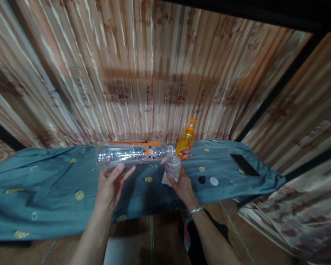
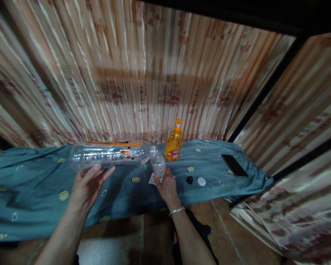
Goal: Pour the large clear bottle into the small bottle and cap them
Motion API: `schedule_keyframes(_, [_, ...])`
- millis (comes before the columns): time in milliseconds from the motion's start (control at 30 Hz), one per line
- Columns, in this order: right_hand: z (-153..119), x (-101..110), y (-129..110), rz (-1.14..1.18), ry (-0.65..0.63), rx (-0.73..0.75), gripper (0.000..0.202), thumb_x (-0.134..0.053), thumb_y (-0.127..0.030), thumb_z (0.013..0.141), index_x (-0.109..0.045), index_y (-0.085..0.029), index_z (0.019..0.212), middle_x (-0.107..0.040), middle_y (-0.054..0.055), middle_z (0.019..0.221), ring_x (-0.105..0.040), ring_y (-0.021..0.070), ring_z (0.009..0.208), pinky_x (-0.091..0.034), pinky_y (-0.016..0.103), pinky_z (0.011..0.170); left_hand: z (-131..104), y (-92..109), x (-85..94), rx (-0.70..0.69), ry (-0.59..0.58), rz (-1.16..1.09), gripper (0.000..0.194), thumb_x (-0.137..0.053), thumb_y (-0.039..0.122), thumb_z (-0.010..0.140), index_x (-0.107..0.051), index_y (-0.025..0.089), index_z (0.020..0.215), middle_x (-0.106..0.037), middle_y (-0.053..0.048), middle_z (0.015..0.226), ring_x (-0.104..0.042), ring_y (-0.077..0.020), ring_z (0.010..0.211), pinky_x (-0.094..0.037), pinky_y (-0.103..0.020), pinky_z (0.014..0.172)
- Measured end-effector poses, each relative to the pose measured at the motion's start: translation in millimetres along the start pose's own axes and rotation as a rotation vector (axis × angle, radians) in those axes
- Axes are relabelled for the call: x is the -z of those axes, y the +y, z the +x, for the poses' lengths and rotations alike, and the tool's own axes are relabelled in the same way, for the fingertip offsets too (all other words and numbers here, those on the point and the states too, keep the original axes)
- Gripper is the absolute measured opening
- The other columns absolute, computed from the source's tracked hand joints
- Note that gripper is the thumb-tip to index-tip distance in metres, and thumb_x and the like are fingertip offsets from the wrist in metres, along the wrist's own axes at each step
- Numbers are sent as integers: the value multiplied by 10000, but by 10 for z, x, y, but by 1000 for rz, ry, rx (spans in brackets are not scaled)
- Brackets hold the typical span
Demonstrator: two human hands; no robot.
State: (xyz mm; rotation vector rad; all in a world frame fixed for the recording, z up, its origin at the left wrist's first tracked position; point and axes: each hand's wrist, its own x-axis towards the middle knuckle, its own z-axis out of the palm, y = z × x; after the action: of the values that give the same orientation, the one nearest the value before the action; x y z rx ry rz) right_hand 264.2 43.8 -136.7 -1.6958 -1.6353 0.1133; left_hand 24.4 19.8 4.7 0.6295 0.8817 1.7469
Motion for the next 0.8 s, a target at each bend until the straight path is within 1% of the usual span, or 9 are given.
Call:
schedule_keyframes(100, [0, 35, -30, -19, -1, -13, 486, -646, -339, 888, -478, -97, 1274, -727, 202, 1037, -737, 309, 943, -575, 433, 821, -14, -2, -2, -10, -4, 11, 396, -982, 275, 437, -683, 185, 680, -704, 47, 675, -657, -135, 678, -638, -515, 862])
schedule_keyframes(300, [6, 50, -68, -13, 6, -10, 455, -642, -301, 886, -491, -117, 1275, -732, 204, 1088, -737, 305, 991, -574, 444, 855, -36, 7, -8, 1, 16, 0, 406, -978, 264, 435, -676, 188, 696, -706, 56, 680, -661, -134, 671, -630, -515, 873])
schedule_keyframes(467, [13, 77, -106, 9, -17, -38, 488, -662, -335, 870, -516, -73, 1255, -720, 232, 1126, -730, 317, 1032, -572, 422, 882, -44, 21, -12, 5, 33, -20, 435, -987, 247, 416, -668, 177, 703, -707, 63, 694, -650, -116, 683, -625, -483, 883])
schedule_keyframes(633, [0, 81, -113, 28, -12, -54, 493, -656, -340, 859, -516, -82, 1254, -736, 218, 1092, -742, 319, 999, -578, 411, 848, -29, 14, 22, 8, 9, -11, 429, -975, 251, 443, -672, 193, 741, -687, 64, 652, -653, -137, 668, -618, -529, 872])
schedule_keyframes(800, [-14, 48, -77, 41, 7, -27, 474, -634, -343, 872, -505, -107, 1263, -738, 199, 1070, -745, 300, 963, -578, 413, 820, -18, 13, 61, 6, 7, -13, 406, -962, 232, 473, -653, 190, 734, -682, 62, 659, -655, -139, 671, -614, -516, 876])
